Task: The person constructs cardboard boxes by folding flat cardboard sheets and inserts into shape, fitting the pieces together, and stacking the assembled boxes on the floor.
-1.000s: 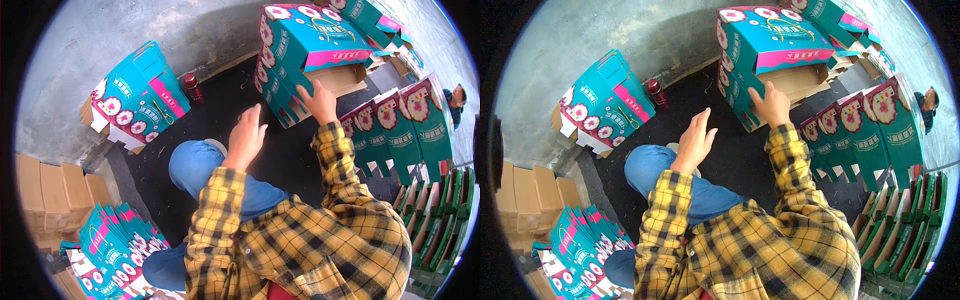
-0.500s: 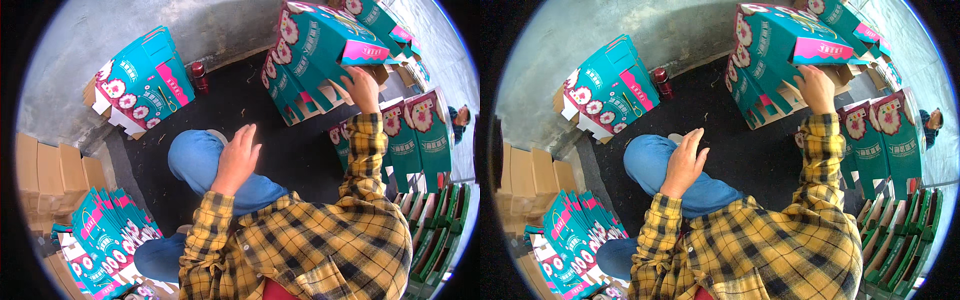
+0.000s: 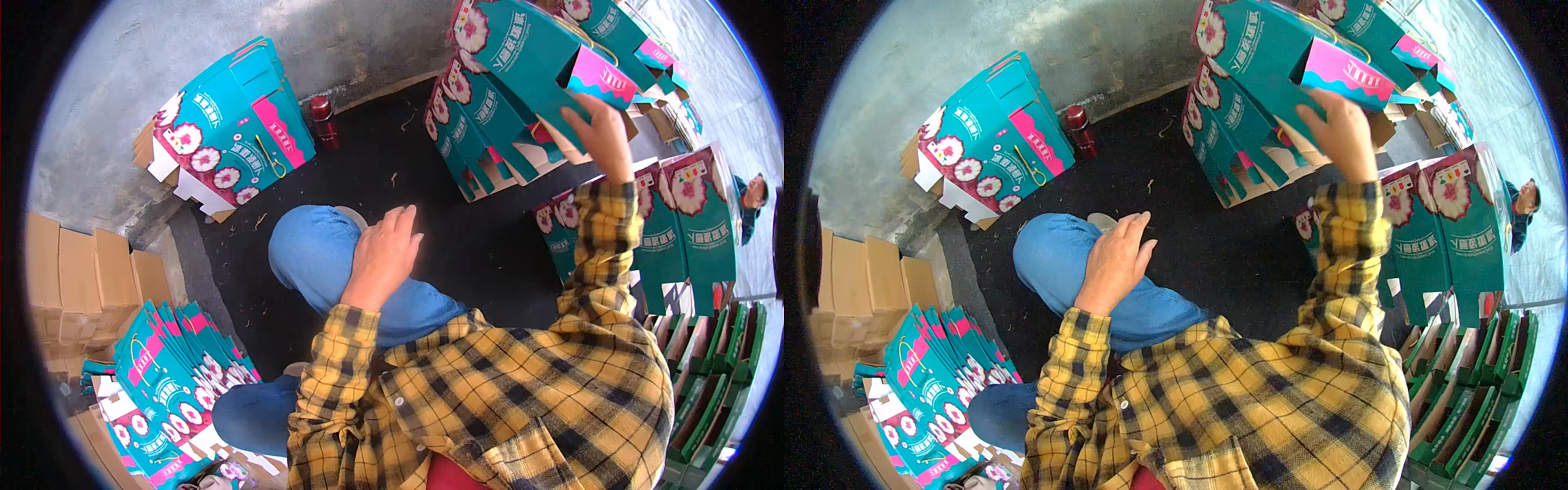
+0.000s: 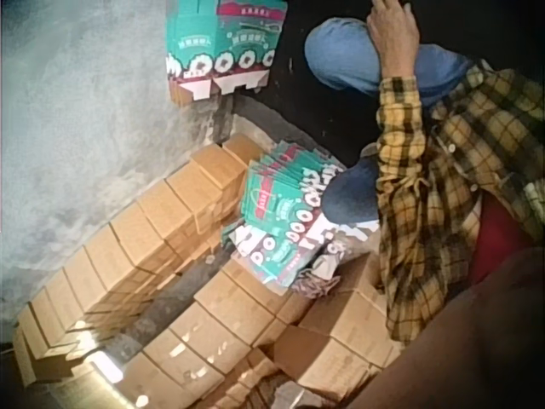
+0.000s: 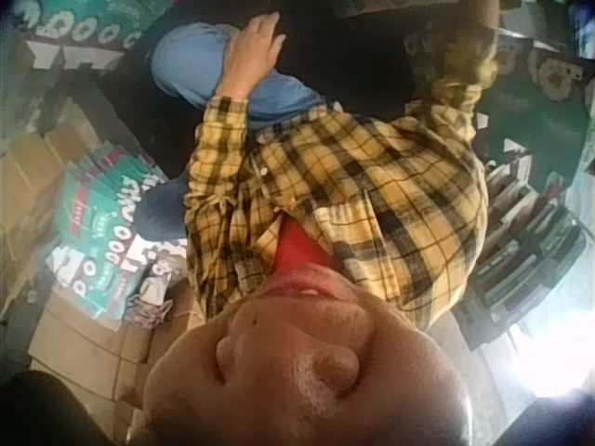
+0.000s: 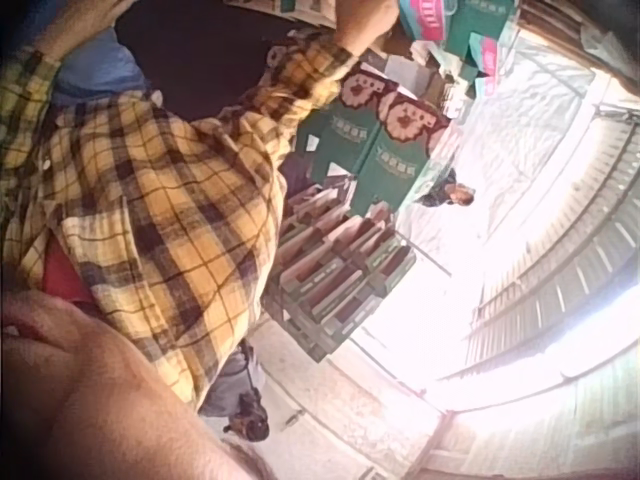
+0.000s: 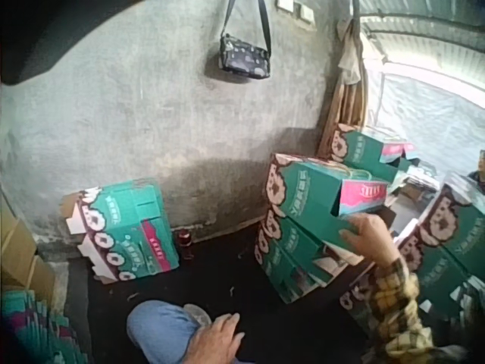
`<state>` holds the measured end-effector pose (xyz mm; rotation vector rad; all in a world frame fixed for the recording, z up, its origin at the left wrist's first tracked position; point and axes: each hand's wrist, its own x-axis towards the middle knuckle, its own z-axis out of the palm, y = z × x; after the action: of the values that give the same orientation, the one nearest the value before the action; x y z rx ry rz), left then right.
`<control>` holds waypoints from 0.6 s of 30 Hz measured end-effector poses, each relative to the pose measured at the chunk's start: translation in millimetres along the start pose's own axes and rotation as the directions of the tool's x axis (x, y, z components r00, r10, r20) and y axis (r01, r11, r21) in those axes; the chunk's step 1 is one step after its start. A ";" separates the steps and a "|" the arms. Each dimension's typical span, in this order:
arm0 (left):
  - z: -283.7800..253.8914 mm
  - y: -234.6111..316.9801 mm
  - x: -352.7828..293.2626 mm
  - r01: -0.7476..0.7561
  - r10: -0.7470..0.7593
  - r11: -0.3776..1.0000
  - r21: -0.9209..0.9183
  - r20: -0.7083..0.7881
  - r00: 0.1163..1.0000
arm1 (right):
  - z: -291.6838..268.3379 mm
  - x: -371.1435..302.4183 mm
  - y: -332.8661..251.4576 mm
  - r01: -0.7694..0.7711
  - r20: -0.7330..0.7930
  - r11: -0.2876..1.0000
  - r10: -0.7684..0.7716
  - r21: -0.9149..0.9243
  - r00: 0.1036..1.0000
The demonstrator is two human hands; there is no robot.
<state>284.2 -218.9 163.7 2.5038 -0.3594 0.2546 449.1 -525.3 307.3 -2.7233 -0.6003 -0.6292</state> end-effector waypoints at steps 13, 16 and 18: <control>-1.8 2.4 4.6 0.030 -0.031 0.999 0.023 0.065 0.997 | -71.4 13.4 13.2 -0.024 0.281 0.999 0.016 0.022 0.960; -4.1 4.3 5.8 0.006 -0.010 0.999 0.039 0.079 0.997 | -87.5 9.6 21.8 -0.017 0.311 0.995 -0.014 0.100 0.950; -2.9 -1.6 1.0 0.046 -0.054 0.997 0.061 0.134 0.990 | -86.2 7.1 23.7 -0.027 0.318 0.994 -0.009 0.109 0.948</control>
<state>285.4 -216.1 165.5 2.5903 -0.3471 0.0761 435.3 -574.4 381.1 -2.7364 -0.6729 -0.1443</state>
